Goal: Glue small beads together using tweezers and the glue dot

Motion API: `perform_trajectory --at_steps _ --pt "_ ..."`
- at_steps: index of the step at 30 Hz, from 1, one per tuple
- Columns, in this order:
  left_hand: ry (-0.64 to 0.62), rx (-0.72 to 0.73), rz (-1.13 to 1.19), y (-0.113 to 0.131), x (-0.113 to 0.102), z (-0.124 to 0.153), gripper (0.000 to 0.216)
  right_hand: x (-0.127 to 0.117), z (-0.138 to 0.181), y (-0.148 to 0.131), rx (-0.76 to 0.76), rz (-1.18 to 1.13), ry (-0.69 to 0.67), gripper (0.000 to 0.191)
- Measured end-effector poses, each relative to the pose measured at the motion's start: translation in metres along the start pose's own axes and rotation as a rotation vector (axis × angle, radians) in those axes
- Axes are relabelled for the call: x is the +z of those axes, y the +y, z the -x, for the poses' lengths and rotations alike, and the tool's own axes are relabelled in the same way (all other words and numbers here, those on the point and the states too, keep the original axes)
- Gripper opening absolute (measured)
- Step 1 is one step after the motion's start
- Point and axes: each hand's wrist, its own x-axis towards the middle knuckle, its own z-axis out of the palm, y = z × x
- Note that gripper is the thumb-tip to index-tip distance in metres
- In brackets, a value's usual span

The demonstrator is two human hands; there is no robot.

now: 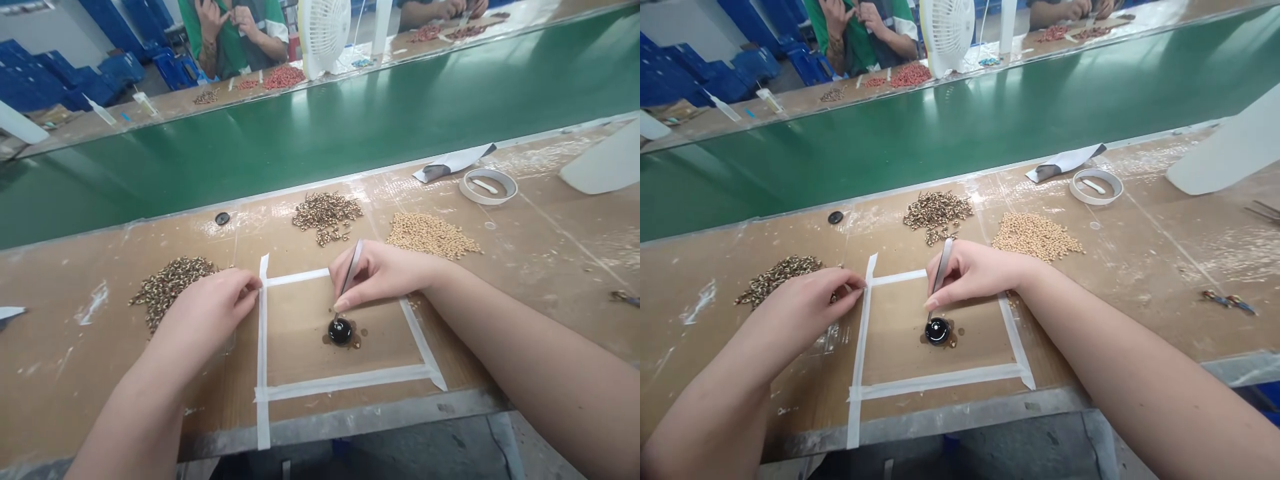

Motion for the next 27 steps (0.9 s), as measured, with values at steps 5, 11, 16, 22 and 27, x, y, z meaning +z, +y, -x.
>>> perform_trajectory --at_steps 5,11,16,22,27 --pt "0.136 0.080 0.364 0.039 -0.005 -0.021 0.009 0.001 -0.002 0.003 -0.020 0.021 -0.057 0.034" --pt "0.136 0.206 0.845 0.094 0.024 -0.065 0.010 0.003 -0.002 0.006 -0.017 0.041 -0.075 0.032" --pt "0.328 0.206 1.054 0.101 0.065 -0.077 0.008 0.003 -0.001 0.005 0.016 0.038 -0.082 0.029" --pt "0.335 0.131 1.269 0.087 0.072 -0.084 0.013 0.002 -0.002 -0.001 0.039 0.046 -0.079 0.032" --pt "0.297 0.099 1.333 0.086 0.071 -0.087 0.016 0.002 -0.003 -0.004 0.078 0.016 -0.077 0.031"
